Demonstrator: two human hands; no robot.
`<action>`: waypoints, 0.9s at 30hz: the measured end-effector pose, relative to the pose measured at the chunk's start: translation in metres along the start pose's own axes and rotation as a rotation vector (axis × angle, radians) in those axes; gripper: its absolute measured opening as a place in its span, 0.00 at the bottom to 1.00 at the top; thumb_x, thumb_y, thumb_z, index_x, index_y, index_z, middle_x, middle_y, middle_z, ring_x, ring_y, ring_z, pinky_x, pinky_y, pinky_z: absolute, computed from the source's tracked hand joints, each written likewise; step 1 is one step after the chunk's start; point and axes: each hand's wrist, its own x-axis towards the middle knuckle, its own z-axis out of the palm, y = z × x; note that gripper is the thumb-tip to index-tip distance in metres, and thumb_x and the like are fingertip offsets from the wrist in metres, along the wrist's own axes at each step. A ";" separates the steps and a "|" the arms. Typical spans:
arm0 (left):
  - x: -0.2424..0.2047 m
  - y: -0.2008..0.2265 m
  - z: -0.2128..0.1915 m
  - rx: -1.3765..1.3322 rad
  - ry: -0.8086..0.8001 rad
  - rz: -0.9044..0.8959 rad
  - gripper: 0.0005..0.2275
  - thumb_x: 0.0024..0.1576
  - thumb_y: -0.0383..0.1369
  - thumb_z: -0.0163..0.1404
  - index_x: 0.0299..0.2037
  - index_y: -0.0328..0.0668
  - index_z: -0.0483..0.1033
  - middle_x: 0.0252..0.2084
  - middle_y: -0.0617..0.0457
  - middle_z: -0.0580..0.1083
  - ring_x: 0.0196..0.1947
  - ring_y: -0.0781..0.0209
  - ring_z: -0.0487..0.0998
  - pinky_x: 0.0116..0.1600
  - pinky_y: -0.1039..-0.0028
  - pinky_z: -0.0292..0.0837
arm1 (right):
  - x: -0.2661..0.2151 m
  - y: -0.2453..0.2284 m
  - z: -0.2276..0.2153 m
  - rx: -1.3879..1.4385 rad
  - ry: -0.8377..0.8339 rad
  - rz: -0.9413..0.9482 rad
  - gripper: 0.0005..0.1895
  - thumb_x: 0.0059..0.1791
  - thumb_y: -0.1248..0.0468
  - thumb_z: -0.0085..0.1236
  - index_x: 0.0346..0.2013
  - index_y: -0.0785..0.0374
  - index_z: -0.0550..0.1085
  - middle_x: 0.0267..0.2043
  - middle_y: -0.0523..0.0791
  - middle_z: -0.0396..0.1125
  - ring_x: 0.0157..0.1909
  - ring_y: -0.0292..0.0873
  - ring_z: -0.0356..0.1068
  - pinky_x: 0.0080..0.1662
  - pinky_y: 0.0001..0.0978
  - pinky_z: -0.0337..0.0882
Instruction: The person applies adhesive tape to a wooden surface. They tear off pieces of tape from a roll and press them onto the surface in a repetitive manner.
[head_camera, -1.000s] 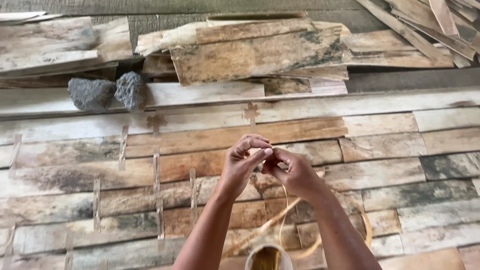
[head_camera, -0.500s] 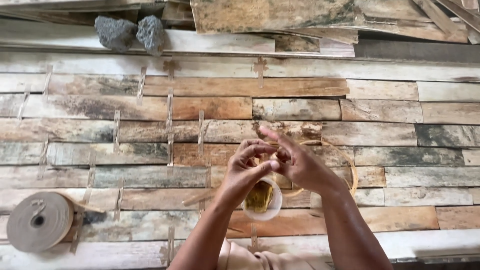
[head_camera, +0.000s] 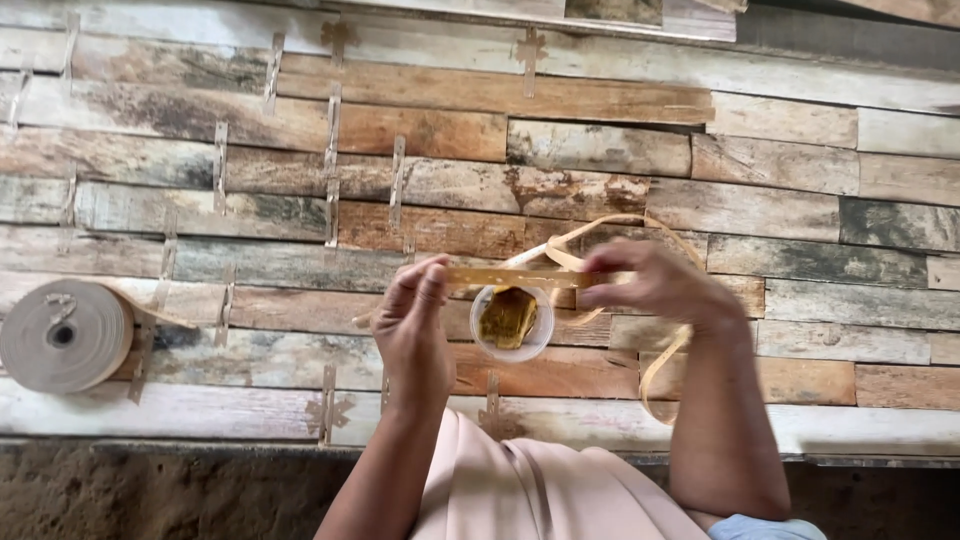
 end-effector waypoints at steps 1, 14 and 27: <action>-0.002 -0.025 -0.015 0.003 0.009 -0.004 0.05 0.60 0.30 0.55 0.42 0.39 0.82 0.35 0.54 0.73 0.34 0.72 0.64 0.43 0.79 0.60 | -0.012 0.003 -0.012 0.002 -0.009 0.003 0.12 0.44 0.57 0.70 0.37 0.60 0.83 0.34 0.49 0.74 0.41 0.46 0.70 0.51 0.42 0.69; -0.049 -0.143 -0.056 0.148 0.271 -0.254 0.14 0.59 0.30 0.59 0.54 0.37 0.80 0.42 0.50 0.78 0.46 0.69 0.71 0.59 0.72 0.68 | -0.012 0.098 0.144 -0.802 0.740 -0.409 0.20 0.50 0.59 0.50 0.57 0.57 0.75 0.53 0.48 0.70 0.56 0.51 0.68 0.65 0.49 0.59; -0.003 -0.081 -0.073 0.632 0.115 0.290 0.04 0.60 0.30 0.59 0.42 0.47 0.85 0.34 0.55 0.75 0.37 0.67 0.68 0.47 0.75 0.67 | 0.005 0.142 0.226 -1.035 0.340 -0.119 0.42 0.51 0.39 0.48 0.72 0.61 0.58 0.73 0.51 0.56 0.76 0.49 0.51 0.73 0.68 0.31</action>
